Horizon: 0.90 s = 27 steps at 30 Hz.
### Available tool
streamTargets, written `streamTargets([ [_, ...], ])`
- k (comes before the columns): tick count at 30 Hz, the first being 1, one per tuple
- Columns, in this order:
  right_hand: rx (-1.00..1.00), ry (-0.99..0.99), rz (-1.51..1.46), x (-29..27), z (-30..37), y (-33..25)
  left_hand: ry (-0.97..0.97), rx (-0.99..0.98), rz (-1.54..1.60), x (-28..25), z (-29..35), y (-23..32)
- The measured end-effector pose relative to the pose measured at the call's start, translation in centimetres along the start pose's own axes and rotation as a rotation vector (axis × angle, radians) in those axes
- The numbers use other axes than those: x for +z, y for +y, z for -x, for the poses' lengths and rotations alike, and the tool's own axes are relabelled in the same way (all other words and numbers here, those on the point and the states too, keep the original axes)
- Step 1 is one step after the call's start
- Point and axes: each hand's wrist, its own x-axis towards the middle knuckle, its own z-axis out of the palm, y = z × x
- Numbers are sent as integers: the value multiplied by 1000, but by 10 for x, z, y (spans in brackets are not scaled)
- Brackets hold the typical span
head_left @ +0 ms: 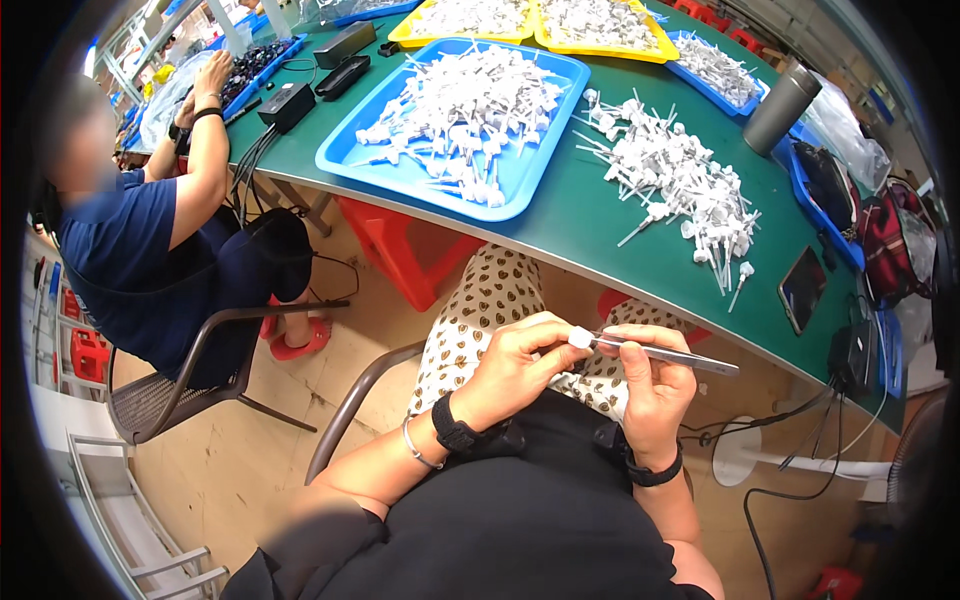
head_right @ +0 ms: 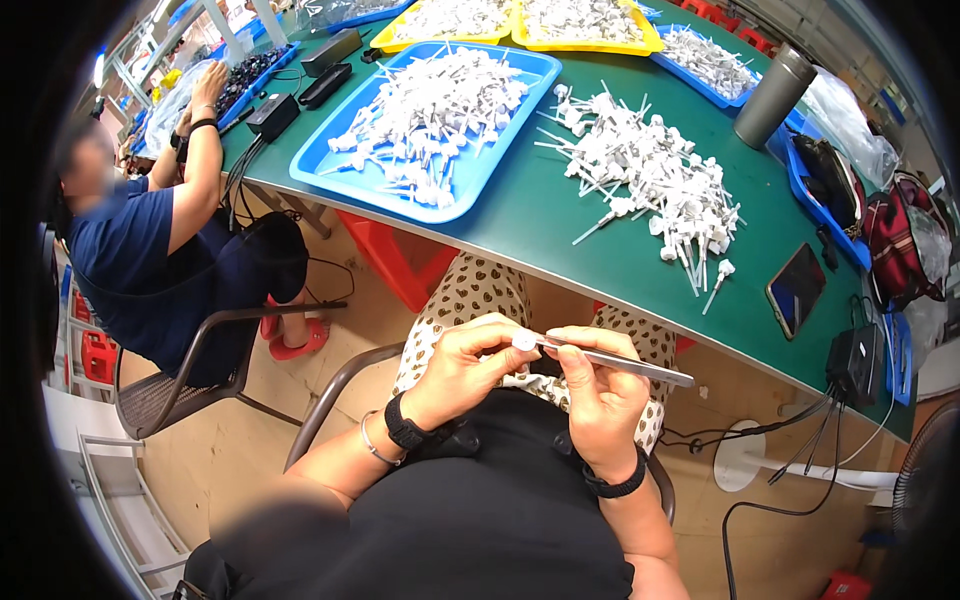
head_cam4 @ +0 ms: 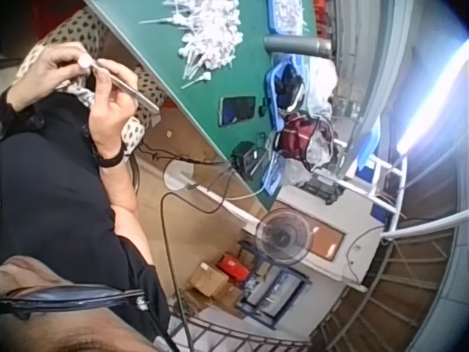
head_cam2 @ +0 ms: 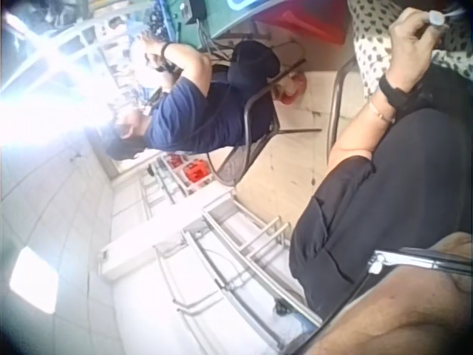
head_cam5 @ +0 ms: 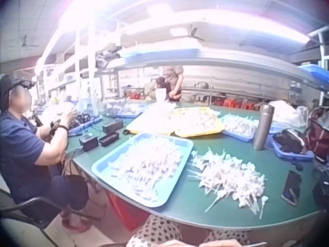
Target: The person uses a metal tool to manipulate small white plastic components, repeatedly picking them up from a pile on the table and placing them into a blue tray. The task involves repetitive handling of individual units in a seated position.
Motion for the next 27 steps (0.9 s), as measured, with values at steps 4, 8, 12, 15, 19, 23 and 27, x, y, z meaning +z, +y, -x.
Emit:
streamTargets([
  [4,-20,-4,51,2,0,3,-3,52,-60,2,0,-5],
  [8,-54,-9,144,0,0,8,3,126,-137,3,1,-8],
  [12,-60,-6,152,2,0,7,-25,137,-193,2,1,-7],
  [15,-53,0,111,3,-2,4,-2,154,-172,3,1,-6],
  [19,-47,1,122,3,-2,4,-5,180,-186,3,1,-7],
  [23,-41,6,129,3,-1,5,-9,197,-188,3,1,-8],
  [27,-26,17,112,3,-1,5,-8,206,-204,3,1,-9],
])
